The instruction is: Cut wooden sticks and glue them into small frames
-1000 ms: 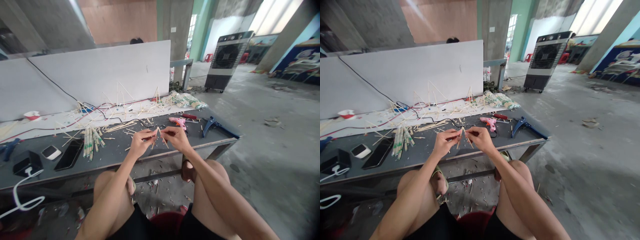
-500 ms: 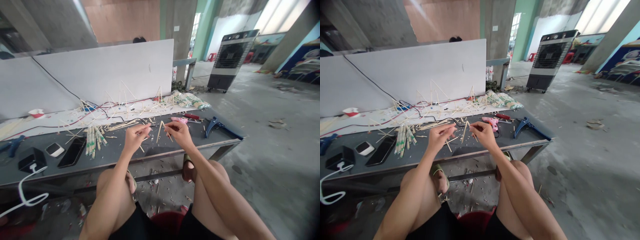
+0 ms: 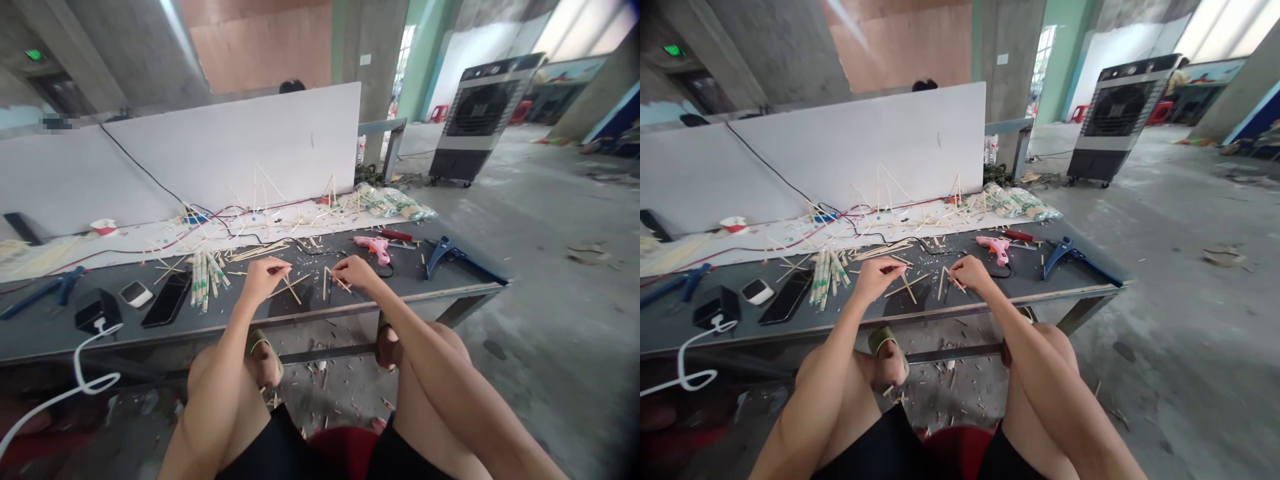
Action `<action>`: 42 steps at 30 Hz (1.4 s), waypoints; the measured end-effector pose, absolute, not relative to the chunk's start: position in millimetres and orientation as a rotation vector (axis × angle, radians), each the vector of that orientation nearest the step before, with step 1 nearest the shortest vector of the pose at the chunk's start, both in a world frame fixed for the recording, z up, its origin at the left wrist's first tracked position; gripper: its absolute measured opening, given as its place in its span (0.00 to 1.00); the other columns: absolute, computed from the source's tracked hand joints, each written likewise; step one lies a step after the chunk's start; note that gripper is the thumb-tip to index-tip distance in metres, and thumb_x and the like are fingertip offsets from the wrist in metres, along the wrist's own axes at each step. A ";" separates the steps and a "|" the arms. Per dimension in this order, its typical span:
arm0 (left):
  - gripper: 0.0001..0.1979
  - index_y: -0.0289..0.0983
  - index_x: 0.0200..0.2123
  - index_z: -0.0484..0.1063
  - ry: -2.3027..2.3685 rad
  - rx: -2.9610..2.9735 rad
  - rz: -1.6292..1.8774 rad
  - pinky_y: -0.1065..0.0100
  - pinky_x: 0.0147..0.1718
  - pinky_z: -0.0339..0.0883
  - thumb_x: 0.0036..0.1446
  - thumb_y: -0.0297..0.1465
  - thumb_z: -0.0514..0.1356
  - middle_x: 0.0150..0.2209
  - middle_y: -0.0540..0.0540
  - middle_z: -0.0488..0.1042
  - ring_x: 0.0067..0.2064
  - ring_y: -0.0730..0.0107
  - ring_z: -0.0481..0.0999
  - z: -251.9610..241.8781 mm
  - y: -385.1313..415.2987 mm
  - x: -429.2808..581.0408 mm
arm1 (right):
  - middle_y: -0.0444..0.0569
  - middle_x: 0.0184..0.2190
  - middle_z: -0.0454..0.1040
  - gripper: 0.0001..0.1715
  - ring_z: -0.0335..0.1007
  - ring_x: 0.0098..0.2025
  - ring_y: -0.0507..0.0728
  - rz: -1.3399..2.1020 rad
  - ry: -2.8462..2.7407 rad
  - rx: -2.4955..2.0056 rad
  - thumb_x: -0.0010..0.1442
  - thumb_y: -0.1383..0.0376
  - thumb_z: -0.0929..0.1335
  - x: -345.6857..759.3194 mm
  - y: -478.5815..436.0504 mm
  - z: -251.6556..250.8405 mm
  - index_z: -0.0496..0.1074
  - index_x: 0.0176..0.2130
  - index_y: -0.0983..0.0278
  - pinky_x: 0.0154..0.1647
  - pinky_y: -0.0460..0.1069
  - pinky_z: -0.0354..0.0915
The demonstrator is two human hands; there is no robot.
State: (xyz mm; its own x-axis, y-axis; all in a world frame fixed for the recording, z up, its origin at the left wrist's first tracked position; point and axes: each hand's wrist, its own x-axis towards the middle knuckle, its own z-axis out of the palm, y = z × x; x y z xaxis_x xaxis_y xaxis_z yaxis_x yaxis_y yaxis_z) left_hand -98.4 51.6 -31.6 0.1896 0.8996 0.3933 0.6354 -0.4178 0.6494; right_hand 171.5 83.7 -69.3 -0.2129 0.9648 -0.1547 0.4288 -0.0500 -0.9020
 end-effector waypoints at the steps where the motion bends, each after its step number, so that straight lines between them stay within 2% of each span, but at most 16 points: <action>1: 0.10 0.38 0.34 0.83 1.441 2.138 1.070 0.67 0.31 0.68 0.58 0.37 0.64 0.34 0.44 0.82 0.31 0.67 0.76 -31.3 50.8 -101.6 | 0.49 0.24 0.79 0.09 0.72 0.22 0.52 1.191 -1.728 -1.504 0.54 0.67 0.69 169.1 82.5 -68.8 0.79 0.27 0.67 0.24 0.44 0.66; 13: 0.11 0.39 0.35 0.83 1.459 2.142 1.134 0.67 0.29 0.66 0.58 0.38 0.63 0.35 0.43 0.82 0.32 0.65 0.77 -30.1 40.9 -127.7 | 0.47 0.22 0.79 0.09 0.76 0.30 0.56 0.723 -2.025 -1.703 0.52 0.67 0.70 160.6 83.2 -56.5 0.83 0.30 0.63 0.34 0.44 0.66; 16: 0.12 0.39 0.36 0.83 1.446 2.097 1.102 0.69 0.28 0.66 0.57 0.40 0.64 0.33 0.44 0.82 0.30 0.67 0.77 -29.8 44.3 -131.5 | 0.48 0.20 0.78 0.08 0.76 0.28 0.57 0.714 -2.008 -1.749 0.52 0.67 0.70 164.8 83.2 -54.7 0.83 0.29 0.63 0.34 0.46 0.67; 19: 0.16 0.37 0.39 0.83 1.580 1.887 1.304 0.70 0.25 0.65 0.58 0.43 0.62 0.27 0.45 0.79 0.25 0.69 0.75 -29.8 56.2 -152.1 | 0.49 0.18 0.76 0.08 0.75 0.25 0.57 0.702 -1.945 -1.786 0.53 0.65 0.71 171.5 85.8 -54.0 0.82 0.28 0.64 0.34 0.48 0.67; 22: 0.16 0.36 0.42 0.81 1.709 1.764 1.488 0.71 0.24 0.64 0.58 0.40 0.62 0.30 0.44 0.81 0.25 0.70 0.75 -34.5 76.0 -174.7 | 0.48 0.19 0.76 0.08 0.74 0.24 0.57 0.704 -1.884 -1.751 0.54 0.63 0.71 178.8 91.7 -55.3 0.81 0.28 0.63 0.33 0.49 0.68; 25: 0.11 0.36 0.39 0.82 1.758 1.959 1.286 0.68 0.32 0.68 0.56 0.33 0.62 0.33 0.43 0.82 0.30 0.66 0.77 -44.9 98.8 -180.7 | 0.49 0.22 0.78 0.09 0.74 0.24 0.56 0.755 -1.804 -1.724 0.56 0.63 0.70 185.4 98.8 -57.3 0.80 0.28 0.63 0.31 0.49 0.69; 28: 0.09 0.38 0.37 0.83 1.753 2.261 0.897 0.65 0.38 0.68 0.54 0.28 0.63 0.38 0.41 0.81 0.36 0.62 0.77 -57.0 119.6 -172.7 | 0.50 0.27 0.80 0.10 0.75 0.25 0.55 0.824 -1.642 -1.646 0.56 0.62 0.69 192.7 103.5 -56.8 0.80 0.30 0.65 0.29 0.48 0.70; 31: 0.08 0.38 0.37 0.83 1.752 2.362 0.649 0.63 0.39 0.67 0.53 0.30 0.65 0.40 0.40 0.80 0.38 0.60 0.76 -66.5 135.0 -166.1 | 0.52 0.29 0.80 0.13 0.74 0.25 0.54 0.830 -1.445 -1.546 0.55 0.59 0.71 203.8 103.7 -52.3 0.80 0.33 0.67 0.25 0.47 0.69; 35: 0.07 0.37 0.35 0.81 1.739 2.395 0.532 0.63 0.43 0.66 0.55 0.31 0.63 0.40 0.40 0.76 0.41 0.59 0.74 -75.3 144.9 -166.4 | 0.52 0.26 0.79 0.21 0.72 0.23 0.54 0.752 -1.328 -1.499 0.52 0.53 0.73 231.5 100.1 -46.5 0.81 0.37 0.68 0.23 0.46 0.67; 38: 0.06 0.37 0.34 0.79 1.683 2.412 0.519 0.64 0.42 0.66 0.55 0.30 0.61 0.39 0.41 0.74 0.40 0.61 0.73 -79.7 145.0 -165.9 | 0.52 0.27 0.79 0.21 0.75 0.27 0.57 0.656 -1.335 -1.571 0.54 0.54 0.71 268.8 97.4 -47.7 0.81 0.40 0.67 0.29 0.48 0.70; 42: 0.05 0.37 0.32 0.75 1.674 2.413 0.540 0.63 0.44 0.65 0.55 0.29 0.58 0.38 0.42 0.71 0.40 0.61 0.71 -81.0 141.7 -163.9 | 0.55 0.38 0.81 0.19 0.77 0.44 0.63 0.196 -1.406 -1.912 0.58 0.55 0.68 338.6 92.9 -56.6 0.81 0.43 0.62 0.49 0.54 0.69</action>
